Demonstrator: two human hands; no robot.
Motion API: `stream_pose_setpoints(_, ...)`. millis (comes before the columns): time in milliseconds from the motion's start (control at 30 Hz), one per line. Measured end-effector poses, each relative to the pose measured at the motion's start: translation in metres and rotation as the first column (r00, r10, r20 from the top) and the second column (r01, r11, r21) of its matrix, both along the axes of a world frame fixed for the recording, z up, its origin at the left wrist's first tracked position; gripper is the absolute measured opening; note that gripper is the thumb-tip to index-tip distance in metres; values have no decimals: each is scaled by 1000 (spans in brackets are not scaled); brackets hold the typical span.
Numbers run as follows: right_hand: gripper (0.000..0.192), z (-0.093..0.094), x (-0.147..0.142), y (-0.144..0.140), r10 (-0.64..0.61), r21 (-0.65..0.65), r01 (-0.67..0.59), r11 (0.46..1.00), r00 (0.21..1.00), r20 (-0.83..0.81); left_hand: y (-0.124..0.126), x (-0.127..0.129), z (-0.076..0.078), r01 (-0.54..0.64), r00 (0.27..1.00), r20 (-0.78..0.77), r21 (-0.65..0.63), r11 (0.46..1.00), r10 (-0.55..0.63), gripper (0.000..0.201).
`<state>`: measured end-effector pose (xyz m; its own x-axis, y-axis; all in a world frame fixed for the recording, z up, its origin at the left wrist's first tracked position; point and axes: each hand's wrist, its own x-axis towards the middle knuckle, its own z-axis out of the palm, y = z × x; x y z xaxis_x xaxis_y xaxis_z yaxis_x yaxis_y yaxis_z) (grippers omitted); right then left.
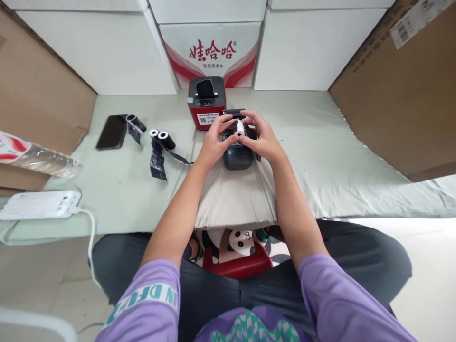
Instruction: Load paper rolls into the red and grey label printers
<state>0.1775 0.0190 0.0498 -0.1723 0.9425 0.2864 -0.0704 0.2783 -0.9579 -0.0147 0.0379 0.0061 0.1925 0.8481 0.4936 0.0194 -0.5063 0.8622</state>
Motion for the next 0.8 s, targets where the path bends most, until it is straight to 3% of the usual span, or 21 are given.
stream_pose_setpoints(167, 52, -1, -4, 0, 17, 23, -17, 1000, 999, 35, 0, -2, 1, -4, 999, -47, 25, 1000, 5, 77)
stream_pose_setpoints(300, 44, -3, -7, 0, -78, 11, 78, 997, 997, 14, -1, -3, 0, -12, 997, -78, 37, 999, 15, 75)
stream_pose_setpoints(400, 40, -8, -8, 2, -171, 83, 162, 983, 978, 121, -1, -4, -1, -59, 994, -90, 43, 997, 62, 65)
stream_pose_setpoints(633, 26, -17, -11, 3, -342, 235, 275, 932, 881, 326, 7, -11, -11, -312, 950, 17, 94, 946, 312, 52)
stream_pose_setpoints(800, 28, -1, -25, -7, -371, 191, 326, 926, 686, 626, 14, -10, -19, -424, 897, -70, 140, 895, 436, 60)
